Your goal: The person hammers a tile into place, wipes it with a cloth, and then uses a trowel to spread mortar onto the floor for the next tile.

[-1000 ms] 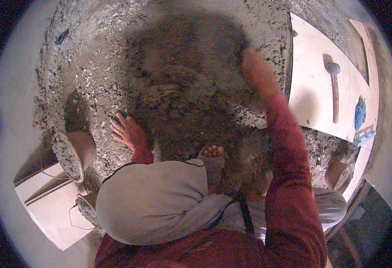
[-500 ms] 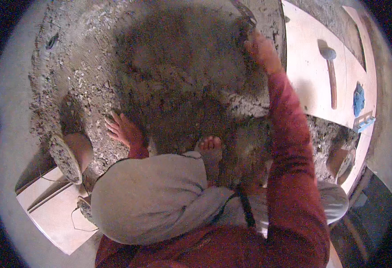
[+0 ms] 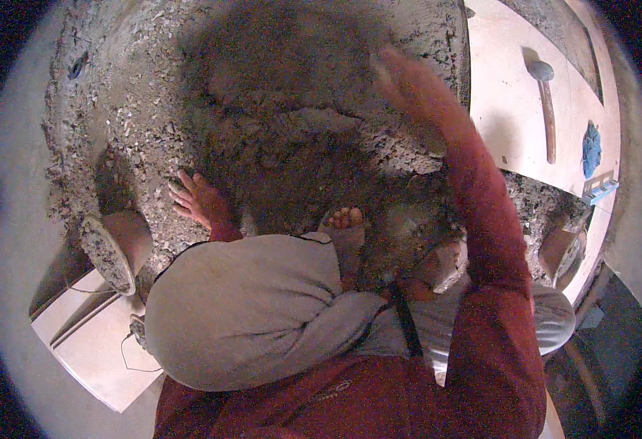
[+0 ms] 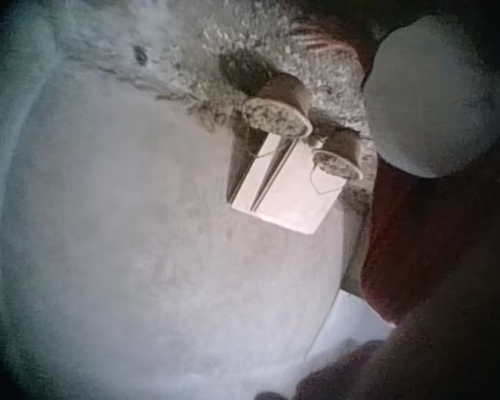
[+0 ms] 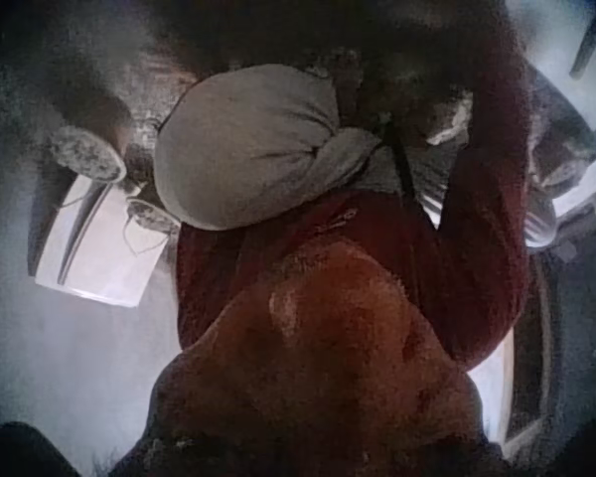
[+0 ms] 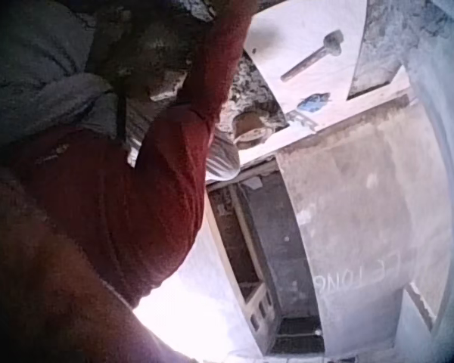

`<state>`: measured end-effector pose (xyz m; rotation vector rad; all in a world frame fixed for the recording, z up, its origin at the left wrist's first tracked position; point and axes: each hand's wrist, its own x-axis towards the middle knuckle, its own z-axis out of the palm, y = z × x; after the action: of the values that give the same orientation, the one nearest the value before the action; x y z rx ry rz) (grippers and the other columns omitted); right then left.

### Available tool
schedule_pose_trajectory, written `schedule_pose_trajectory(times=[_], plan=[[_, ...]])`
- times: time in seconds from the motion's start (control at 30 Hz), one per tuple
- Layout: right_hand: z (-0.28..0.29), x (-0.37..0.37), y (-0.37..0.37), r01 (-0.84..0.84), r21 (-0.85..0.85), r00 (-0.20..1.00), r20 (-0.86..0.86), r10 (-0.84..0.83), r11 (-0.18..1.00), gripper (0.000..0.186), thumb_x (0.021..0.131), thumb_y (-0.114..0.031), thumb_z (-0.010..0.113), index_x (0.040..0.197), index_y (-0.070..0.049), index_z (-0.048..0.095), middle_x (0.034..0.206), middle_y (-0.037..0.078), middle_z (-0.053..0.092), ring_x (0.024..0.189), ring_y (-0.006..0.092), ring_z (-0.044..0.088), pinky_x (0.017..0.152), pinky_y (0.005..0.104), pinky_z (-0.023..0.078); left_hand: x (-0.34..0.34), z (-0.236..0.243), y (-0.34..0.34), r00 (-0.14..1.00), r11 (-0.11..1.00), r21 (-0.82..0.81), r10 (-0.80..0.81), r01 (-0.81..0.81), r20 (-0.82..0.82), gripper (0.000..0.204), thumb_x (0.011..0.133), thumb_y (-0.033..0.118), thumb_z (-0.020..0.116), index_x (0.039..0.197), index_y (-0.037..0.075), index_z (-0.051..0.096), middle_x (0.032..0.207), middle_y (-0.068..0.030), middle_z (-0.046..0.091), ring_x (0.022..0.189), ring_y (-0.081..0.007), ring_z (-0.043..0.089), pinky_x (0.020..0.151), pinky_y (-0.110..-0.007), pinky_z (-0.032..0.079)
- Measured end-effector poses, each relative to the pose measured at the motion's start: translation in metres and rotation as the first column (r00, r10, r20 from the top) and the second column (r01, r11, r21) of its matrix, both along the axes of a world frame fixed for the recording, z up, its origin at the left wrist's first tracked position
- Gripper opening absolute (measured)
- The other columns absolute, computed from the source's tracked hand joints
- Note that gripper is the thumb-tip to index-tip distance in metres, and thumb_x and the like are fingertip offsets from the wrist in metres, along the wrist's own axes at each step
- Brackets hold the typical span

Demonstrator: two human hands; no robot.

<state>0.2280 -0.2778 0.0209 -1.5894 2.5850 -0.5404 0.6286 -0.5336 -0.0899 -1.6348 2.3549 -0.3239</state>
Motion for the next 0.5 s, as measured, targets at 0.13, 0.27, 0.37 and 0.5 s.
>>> schedule_pose_trajectory(times=[0.13, 0.27, 0.37, 0.5], plan=[[-0.029, -0.091, -0.077, 0.028, -0.162, 0.992, -0.115, -0.047, 0.986, 0.031, 0.100, -0.031, 0.059, 0.118, -0.006, 0.058, 0.091, 0.012, 0.060, 0.080, 0.0270, 0.062, 0.069, 0.0404, 0.051, -0.008, -0.015, 0.000, 0.951, 0.995, -0.103, -0.032, 0.000, -0.308, 0.040, 0.107, 0.033, 0.039, 0.140, 0.017, 0.053, 0.165, -0.0080, 0.027, 0.153, -0.0423, 0.016, 0.119, -0.065, 0.016], [-0.047, -0.090, -0.097, 0.094, 0.355, 0.952, 0.242, -0.188, 0.930, 0.048, 0.096, -0.029, 0.063, 0.135, -0.003, 0.052, 0.115, 0.026, 0.068, 0.108, 0.0400, 0.067, 0.093, 0.0479, 0.053, -0.016, 0.008, 0.000, 0.987, 0.998, 0.047, 0.058, -0.051, -0.151, 0.047, 0.107, 0.034, 0.038, 0.151, 0.018, 0.043, 0.165, -0.0168, 0.023, 0.153, -0.0412, 0.016, 0.120, -0.063, 0.015], [-0.017, -0.028, -0.030, -0.196, 0.167, 0.980, 0.046, 0.191, 0.966, 0.046, 0.089, -0.018, 0.066, 0.132, -0.005, 0.054, 0.106, 0.024, 0.069, 0.098, 0.0408, 0.069, 0.084, 0.0502, 0.055, 0.000, -0.002, -0.003, 0.956, 0.993, -0.035, 0.103, -0.117, -0.275, 0.052, 0.107, 0.034, 0.038, 0.156, 0.017, 0.035, 0.165, -0.0224, 0.020, 0.154, -0.0404, 0.015, 0.121, -0.061, 0.013], [0.027, 0.022, 0.059, -0.322, 0.503, 0.925, 0.350, 0.152, 0.802, 0.049, 0.090, -0.017, 0.064, 0.136, -0.002, 0.053, 0.117, 0.024, 0.065, 0.105, 0.0417, 0.066, 0.091, 0.0490, 0.054, -0.013, -0.011, 0.003, 0.981, 0.997, -0.032, 0.065, -0.072, -0.180, 0.052, 0.107, 0.032, 0.039, 0.156, 0.015, 0.035, 0.166, -0.0212, 0.020, 0.154, -0.0406, 0.015, 0.122, -0.061, 0.012]])
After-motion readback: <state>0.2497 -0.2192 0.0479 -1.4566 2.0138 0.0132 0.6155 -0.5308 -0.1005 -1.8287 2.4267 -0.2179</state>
